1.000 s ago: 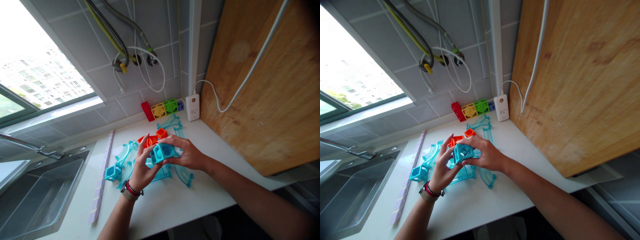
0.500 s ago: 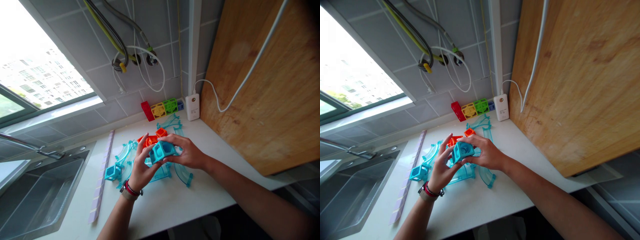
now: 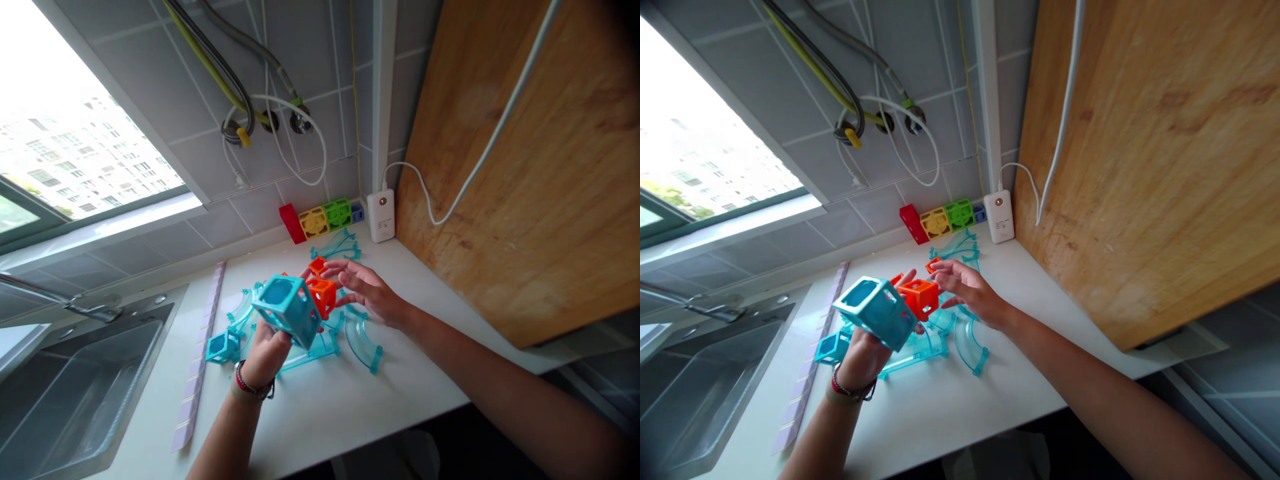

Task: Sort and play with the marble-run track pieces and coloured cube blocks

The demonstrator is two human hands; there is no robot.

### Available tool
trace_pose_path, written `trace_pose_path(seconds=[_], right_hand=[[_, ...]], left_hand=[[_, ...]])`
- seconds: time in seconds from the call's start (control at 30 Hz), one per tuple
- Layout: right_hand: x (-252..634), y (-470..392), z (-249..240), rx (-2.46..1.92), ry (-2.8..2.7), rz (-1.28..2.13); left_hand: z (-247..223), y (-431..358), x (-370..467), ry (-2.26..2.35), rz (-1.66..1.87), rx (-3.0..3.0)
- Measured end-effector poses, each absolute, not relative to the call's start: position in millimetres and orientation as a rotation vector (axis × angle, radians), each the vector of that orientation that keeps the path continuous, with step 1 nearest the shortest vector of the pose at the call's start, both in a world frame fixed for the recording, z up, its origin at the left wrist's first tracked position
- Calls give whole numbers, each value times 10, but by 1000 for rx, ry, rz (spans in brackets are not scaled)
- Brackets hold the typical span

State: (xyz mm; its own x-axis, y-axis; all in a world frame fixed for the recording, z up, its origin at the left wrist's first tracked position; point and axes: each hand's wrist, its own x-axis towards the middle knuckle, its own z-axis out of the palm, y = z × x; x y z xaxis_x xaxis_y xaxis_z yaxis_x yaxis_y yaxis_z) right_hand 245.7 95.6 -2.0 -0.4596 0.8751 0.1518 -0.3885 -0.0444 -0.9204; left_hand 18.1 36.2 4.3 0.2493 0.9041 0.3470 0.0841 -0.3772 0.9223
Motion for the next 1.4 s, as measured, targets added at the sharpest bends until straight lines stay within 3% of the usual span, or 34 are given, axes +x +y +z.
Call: trace_pose_path(seconds=[0.2, 0.5, 0.87, 1.2, 1.4], right_hand=[[2440, 920, -61, -395, -1381, 1912], [2408, 952, -87, -562, -1361, 1696], [2379, 957, -144, -644, -1453, 1476], [2390, 970, -29, -597, -900, 1668], [2369, 970, -48, -598, -1052, 1595]], left_hand=[[77, 289, 218, 559, 1205, 1086], [175, 405, 290, 821, 1241, 889], [91, 414, 318, 1022, 1287, 1153], [111, 421, 309, 1063, 1298, 1081], [60, 426, 325, 1142, 1292, 1187]])
